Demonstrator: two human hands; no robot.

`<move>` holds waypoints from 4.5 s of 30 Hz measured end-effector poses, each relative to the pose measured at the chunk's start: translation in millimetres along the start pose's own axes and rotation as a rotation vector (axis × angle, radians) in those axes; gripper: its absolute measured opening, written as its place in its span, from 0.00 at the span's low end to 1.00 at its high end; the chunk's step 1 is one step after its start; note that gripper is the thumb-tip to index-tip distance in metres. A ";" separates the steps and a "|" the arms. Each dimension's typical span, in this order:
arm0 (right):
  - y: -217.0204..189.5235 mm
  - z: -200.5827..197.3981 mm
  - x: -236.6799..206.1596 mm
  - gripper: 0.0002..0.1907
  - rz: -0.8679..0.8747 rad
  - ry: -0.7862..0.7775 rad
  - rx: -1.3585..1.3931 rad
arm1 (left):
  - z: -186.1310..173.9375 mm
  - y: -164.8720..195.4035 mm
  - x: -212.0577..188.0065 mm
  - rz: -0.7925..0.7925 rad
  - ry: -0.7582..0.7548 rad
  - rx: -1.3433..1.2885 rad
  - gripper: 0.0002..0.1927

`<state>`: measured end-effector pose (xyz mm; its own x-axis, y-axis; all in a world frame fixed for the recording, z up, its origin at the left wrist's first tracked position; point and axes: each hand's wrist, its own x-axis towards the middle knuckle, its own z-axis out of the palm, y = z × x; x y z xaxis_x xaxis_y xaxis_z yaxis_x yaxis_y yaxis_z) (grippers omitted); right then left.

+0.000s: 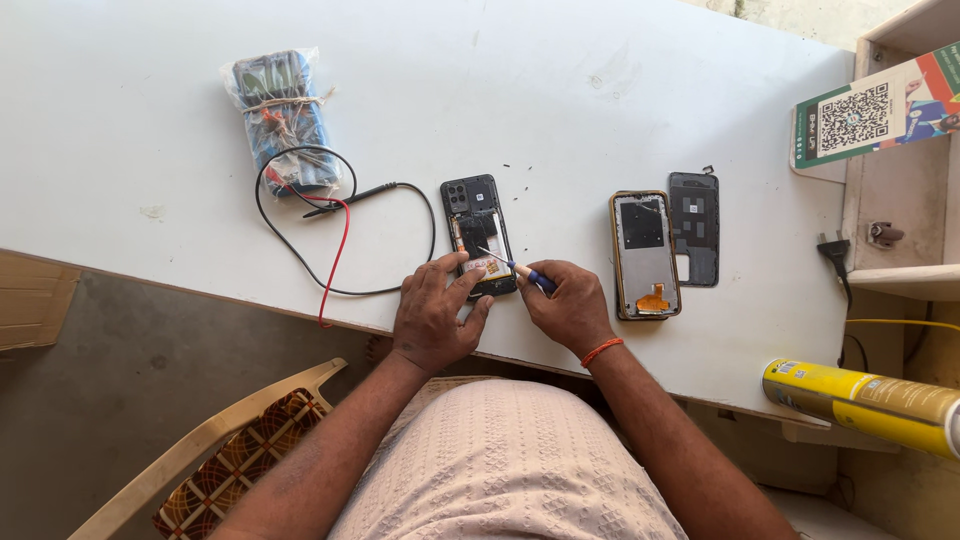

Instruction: The person uses a screwdriver to remove screws from the back of a disassembled smartphone. They then use their fingers to peel back a black adhesive strip covering the battery connector and continue to unscrew additional screws from the phone's internal frame.

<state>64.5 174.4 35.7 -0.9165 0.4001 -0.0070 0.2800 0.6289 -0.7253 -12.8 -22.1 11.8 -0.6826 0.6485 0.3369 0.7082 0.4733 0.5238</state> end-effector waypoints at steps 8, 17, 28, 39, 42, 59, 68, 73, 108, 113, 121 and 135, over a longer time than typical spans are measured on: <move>-1.2 4.3 -0.3 0.08 -0.004 -0.042 -0.062 | 1.8 -1.5 -0.4 0.002 -0.017 0.006 0.21; -6.3 5.7 -0.3 0.05 -0.164 -0.050 -0.265 | 2.2 -1.8 -1.6 0.013 -0.004 0.020 0.20; -3.5 2.7 -3.2 0.05 -0.313 -0.100 -0.130 | 4.0 -3.0 -2.3 -0.007 -0.012 0.027 0.17; -4.9 2.1 -2.5 0.04 -0.329 -0.123 -0.231 | 4.4 -3.1 -2.0 0.011 0.009 0.038 0.18; -1.3 -1.9 -1.8 0.07 -0.249 -0.113 -0.063 | 3.2 -2.5 -1.4 -0.006 -0.016 0.026 0.19; 18.4 -12.6 -27.2 0.13 0.018 -0.023 0.206 | 2.5 -1.4 -4.1 0.234 -0.003 0.096 0.13; 10.4 -9.6 -31.2 0.10 -0.020 -0.080 0.198 | 2.8 -0.8 -2.0 0.193 0.020 0.093 0.11; 8.6 -6.2 -27.6 0.10 -0.012 -0.118 0.208 | 2.3 0.0 -1.9 0.156 0.014 0.093 0.11; -7.1 6.5 10.5 0.06 -0.420 -0.137 -0.215 | -0.8 -0.1 -0.1 0.060 0.032 0.099 0.16; -5.2 1.3 9.4 0.05 -0.298 -0.136 -0.126 | -2.6 2.1 0.4 0.054 0.040 0.077 0.17; -1.9 -7.6 5.4 0.06 -0.275 -0.177 -0.060 | -2.9 1.4 0.9 0.060 0.051 0.072 0.17; -4.2 -4.6 11.1 0.06 -0.062 -0.237 -0.021 | -2.0 0.2 -0.4 0.051 0.045 0.072 0.17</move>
<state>54.4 179.2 41.8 -0.9728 0.1945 -0.1258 0.2249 0.6624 -0.7146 -12.7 -23.4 13.3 -0.6515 0.6463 0.3972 0.7523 0.4829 0.4483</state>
